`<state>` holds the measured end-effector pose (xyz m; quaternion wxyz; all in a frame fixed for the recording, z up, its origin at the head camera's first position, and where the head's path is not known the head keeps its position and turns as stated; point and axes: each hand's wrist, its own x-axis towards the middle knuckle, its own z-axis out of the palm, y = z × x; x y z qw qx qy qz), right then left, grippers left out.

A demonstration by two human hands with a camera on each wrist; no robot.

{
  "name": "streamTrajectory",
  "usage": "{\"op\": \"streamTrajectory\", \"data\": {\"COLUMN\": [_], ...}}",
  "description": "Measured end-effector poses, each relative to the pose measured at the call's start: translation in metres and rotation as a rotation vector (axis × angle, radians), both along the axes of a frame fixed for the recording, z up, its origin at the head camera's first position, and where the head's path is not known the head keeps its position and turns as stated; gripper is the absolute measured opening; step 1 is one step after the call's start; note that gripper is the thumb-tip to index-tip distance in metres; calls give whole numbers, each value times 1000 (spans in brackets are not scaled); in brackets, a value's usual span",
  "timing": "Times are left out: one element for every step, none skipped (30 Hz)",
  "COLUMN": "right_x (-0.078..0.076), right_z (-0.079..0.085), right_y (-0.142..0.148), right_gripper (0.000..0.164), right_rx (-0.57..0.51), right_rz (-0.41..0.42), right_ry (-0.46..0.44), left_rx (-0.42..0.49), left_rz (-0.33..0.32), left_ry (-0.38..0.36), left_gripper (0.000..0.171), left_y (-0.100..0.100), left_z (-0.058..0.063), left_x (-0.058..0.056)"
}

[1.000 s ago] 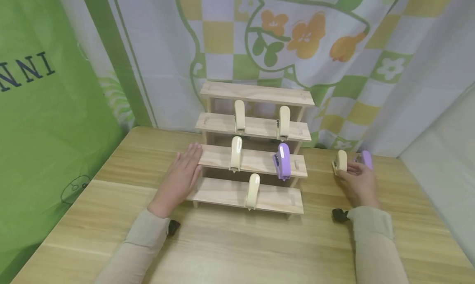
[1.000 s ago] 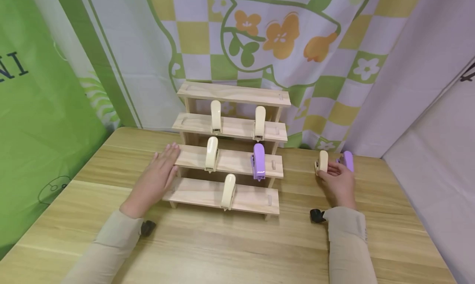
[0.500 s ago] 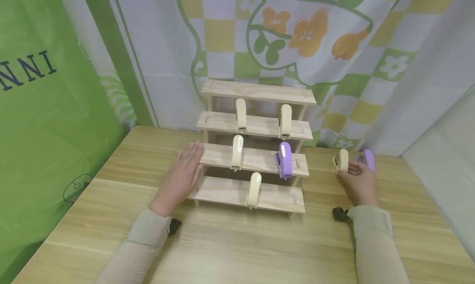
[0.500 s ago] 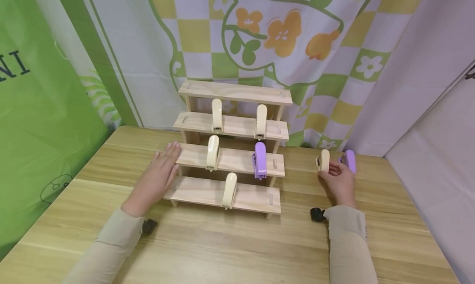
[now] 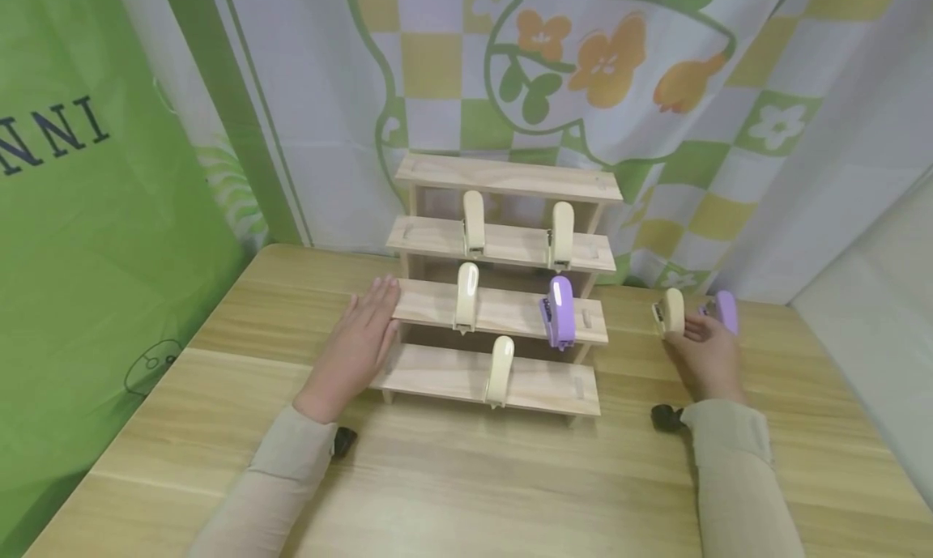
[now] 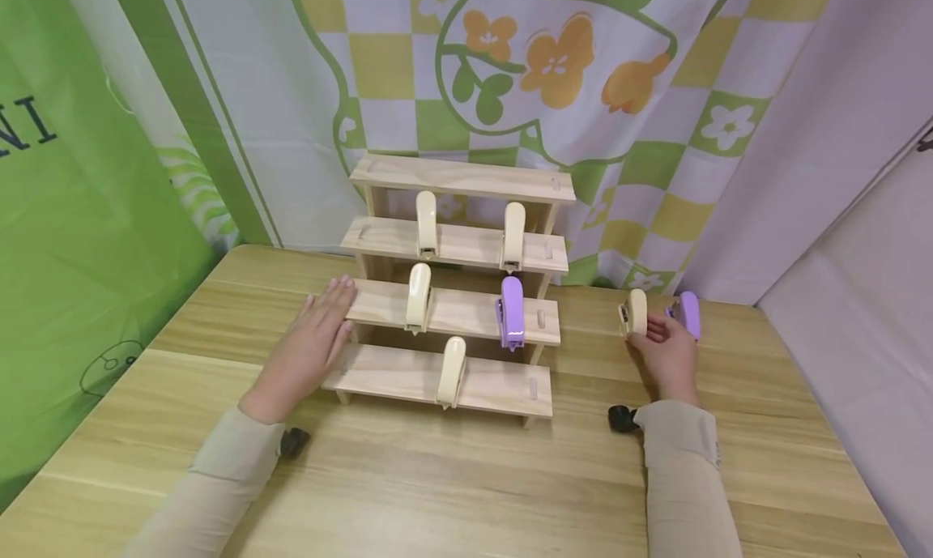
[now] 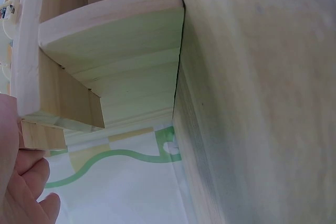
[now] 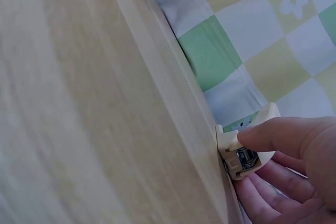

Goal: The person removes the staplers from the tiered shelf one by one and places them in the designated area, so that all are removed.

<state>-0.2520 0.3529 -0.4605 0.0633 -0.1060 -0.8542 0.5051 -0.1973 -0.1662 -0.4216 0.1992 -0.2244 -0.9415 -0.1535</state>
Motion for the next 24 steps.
{"op": "streamTrajectory", "data": {"right_x": [0,0,0,0,0,-1,-2,-2,-2,-1,0,1,3,4,6,7,9,10,12,13,14,16,17,18], "right_z": [1,2,3,4,7,9,12,15,18,23,27,31,35,38,42,46,50,54,58,62,65,68,71,74], "right_y": [-1,-1,-2,-2,-3,-3,-3,-4,-5,-7,-9,-12,-16,-20,-24,-28,-33,-38,-43,-48,-54,-59,-64,-69], "right_gripper": [58,59,59,58,58,56,55,53,51,49,47,46,46,45,43,43,41,40,38,36,35,34,33,32], "right_rx": [-12,-21,-23,-10,2,22,49,76,106,134,148,161,173,173,178,177,165,150,134,108,89,72,53,42], "right_rz": [-4,-10,-19,-32,-47,-61,-76,-91,-108,-123,-132,-139,-147,-155,-163,-169,-177,-183,-189,-195,-200,-202,-202,-198], "right_ry": [-5,-8,-8,-10,-11,-9,0,15,33,46,64,82,100,119,132,143,162,181,206,231,256,283,314,333], "left_rx": [0,2,3,4,6,6,5,6,6,7,8,8,11,13,14,12,12,10,10,8,6,5,4,3], "left_rz": [0,-1,-3,-3,-5,-4,-4,-4,-4,-5,-5,-6,-7,-9,-9,-9,-8,-8,-8,-6,-6,-5,-5,-5], "left_ry": [0,2,3,3,4,3,1,2,2,5,8,11,14,17,17,17,13,9,5,0,-3,-4,-5,-4], "left_gripper": [56,56,56,56,56,56,56,55,56,56,56,56,56,55,55,55,55,55,55,55,55,55,55,55], "left_y": [0,0,0,0,1,1,1,1,1,1,0,0,0,0,0,0,0,0,0,0,0,0,0,0], "left_z": [0,0,0,1,1,2,1,1,1,1,0,0,-1,-1,-1,-1,-1,-1,0,0,0,0,0,0], "left_x": [0,0,0,0,0,1,1,0,0,0,0,0,-1,-1,0,0,0,0,0,0,0,0,0,0]}}
